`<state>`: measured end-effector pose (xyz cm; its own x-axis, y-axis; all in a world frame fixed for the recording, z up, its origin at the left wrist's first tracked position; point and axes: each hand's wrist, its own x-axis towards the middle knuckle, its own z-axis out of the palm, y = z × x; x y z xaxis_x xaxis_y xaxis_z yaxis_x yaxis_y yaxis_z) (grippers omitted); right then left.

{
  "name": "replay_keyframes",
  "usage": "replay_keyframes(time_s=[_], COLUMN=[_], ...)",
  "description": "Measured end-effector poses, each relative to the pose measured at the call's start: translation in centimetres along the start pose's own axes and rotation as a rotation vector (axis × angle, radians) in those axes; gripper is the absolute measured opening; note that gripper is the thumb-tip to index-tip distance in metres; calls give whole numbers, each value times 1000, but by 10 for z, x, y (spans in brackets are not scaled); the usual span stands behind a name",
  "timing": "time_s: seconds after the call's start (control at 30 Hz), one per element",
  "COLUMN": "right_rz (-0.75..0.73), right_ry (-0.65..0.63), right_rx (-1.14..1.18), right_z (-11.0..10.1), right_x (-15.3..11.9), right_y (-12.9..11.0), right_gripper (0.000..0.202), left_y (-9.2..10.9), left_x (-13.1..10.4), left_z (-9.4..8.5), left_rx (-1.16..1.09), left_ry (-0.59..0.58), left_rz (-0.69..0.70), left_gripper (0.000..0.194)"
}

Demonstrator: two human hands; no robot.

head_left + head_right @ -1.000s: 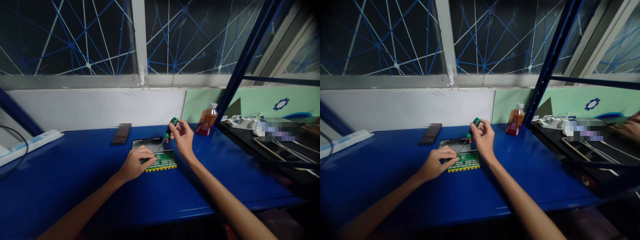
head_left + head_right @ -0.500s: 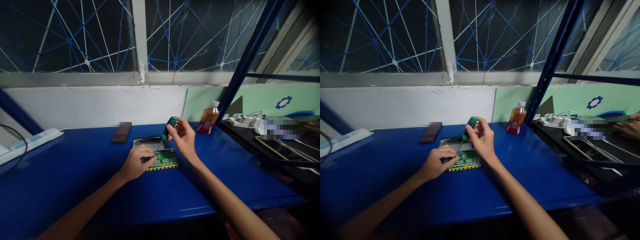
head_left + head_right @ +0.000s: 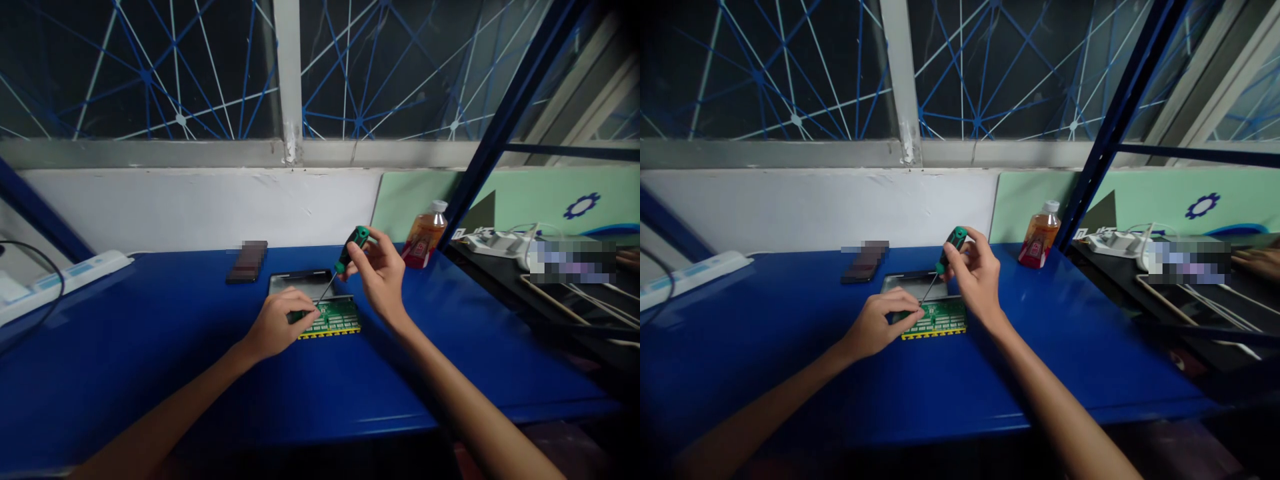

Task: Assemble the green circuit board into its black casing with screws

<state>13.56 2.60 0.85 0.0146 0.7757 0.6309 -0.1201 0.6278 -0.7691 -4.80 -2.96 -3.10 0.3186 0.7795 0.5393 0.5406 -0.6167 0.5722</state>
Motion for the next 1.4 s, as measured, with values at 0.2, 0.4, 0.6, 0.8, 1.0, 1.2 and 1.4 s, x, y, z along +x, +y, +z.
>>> replay_keyframes(time_s=[0.2, 0.4, 0.6, 0.8, 1.0, 1.2, 1.4], right_rz=[-6, -19, -34, -30, -39, -17, -67], right_ry=[-20, -42, -61, -53, -52, -42, -59], right_rx=[-14, -89, -125, -131, -90, -114, -247], right_z=[1, 2, 0, 1, 2, 2, -4], right_x=[-2, -5, -6, -5, -5, -6, -4], right_y=[-1, -1, -3, -4, -4, -3, -5], right_gripper=[33, 35, 35, 35, 33, 34, 34], left_y=[-4, -5, -5, -5, -5, -6, -1], left_x=[-1, -2, -1, -2, -2, -2, -2], left_z=[2, 2, 1, 2, 2, 3, 2], left_rx=[37, 57, 60, 63, 53, 50, 102], left_ry=[4, 3, 6, 10, 1, -3, -7], left_rz=[15, 13, 7, 18, 7, 10, 21], left_gripper=[14, 15, 16, 16, 15, 12, 13])
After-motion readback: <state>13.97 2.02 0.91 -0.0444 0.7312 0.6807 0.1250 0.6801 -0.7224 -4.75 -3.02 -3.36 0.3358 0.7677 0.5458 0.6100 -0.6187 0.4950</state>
